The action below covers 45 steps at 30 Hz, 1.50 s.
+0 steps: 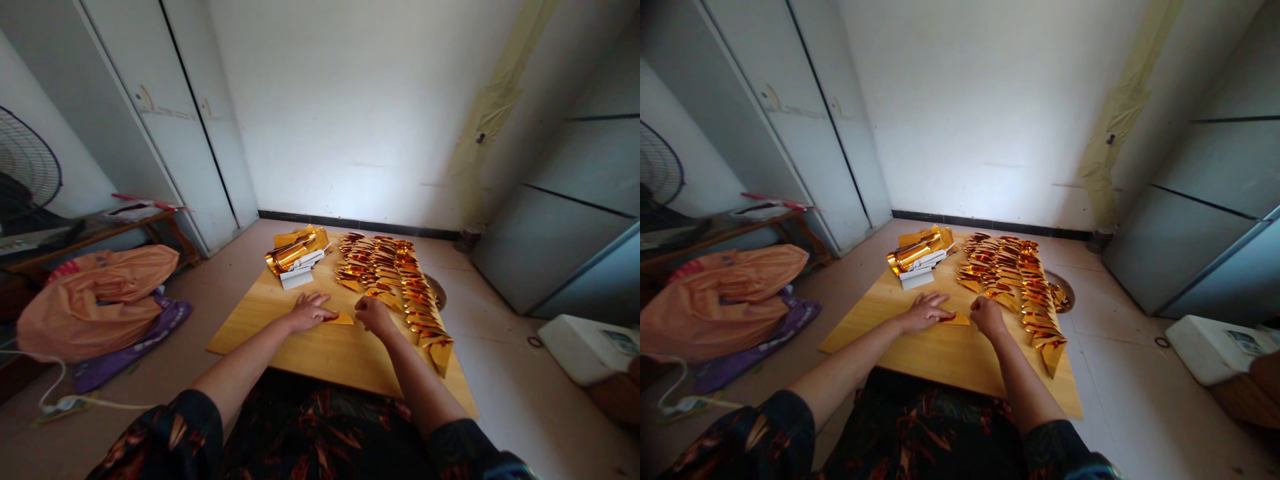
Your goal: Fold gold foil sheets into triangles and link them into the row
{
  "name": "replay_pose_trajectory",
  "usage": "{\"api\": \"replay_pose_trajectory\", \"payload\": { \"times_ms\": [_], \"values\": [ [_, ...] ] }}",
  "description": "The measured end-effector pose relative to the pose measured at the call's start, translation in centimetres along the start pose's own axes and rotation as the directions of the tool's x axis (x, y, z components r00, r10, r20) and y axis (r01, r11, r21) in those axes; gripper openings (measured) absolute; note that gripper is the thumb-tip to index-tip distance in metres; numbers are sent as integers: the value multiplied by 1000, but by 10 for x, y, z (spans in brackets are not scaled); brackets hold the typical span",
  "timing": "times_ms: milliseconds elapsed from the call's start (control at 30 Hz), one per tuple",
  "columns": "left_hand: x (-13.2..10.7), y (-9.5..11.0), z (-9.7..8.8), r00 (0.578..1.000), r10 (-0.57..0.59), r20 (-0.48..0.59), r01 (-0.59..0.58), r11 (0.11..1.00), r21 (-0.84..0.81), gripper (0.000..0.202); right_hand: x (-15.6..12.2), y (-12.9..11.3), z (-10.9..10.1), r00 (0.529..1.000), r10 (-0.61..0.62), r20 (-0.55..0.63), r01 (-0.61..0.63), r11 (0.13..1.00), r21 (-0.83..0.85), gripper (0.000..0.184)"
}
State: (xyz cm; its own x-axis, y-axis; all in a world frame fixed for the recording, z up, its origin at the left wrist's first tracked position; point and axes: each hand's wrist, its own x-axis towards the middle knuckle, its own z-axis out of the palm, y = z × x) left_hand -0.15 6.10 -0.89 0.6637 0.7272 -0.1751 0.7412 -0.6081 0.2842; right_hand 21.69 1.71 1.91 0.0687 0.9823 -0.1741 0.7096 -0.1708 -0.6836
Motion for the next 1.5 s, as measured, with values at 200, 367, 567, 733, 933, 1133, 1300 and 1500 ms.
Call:
{"api": "replay_pose_trajectory", "payload": {
  "times_ms": [200, 367, 567, 733, 933, 1133, 1300, 1500],
  "values": [
    [0, 0, -1, 1000, -17, -27, 17, 1000, 15, 38, 13, -28, 32, 987, -68, 145, 43, 985, 167, 14],
    [-2, -7, 7, 990, -26, -142, 28, 1000, 11, 29, 27, -19, 45, 992, -13, 129, 13, 1000, 2, 20],
    [-11, -11, 25, 933, -11, -359, -2, 999, -36, 19, 30, -16, 40, 986, -15, 165, 25, 998, -61, 18],
    [-17, -3, 28, 868, 18, -496, -57, 996, -64, 12, 30, -23, 38, 990, -10, 143, 32, 988, -153, 13],
    [-18, 3, 26, 856, -5, -517, -48, 995, -89, 6, 22, -38, 36, 994, -43, 96, 78, 918, -389, 37],
    [-17, 4, 27, 856, -29, -516, -33, 993, -110, 3, 25, -41, 39, 995, -26, 94, 67, 887, -457, 44],
    [-18, 6, 24, 872, -29, -488, -25, 994, -104, 9, 32, -37, 36, 996, -5, 93, 45, 901, -432, 31],
    [-21, 9, 25, 890, 6, -455, -23, 999, -31, 28, 34, -34, 32, 996, -14, 87, 42, 944, -329, 16]
  ]
}}
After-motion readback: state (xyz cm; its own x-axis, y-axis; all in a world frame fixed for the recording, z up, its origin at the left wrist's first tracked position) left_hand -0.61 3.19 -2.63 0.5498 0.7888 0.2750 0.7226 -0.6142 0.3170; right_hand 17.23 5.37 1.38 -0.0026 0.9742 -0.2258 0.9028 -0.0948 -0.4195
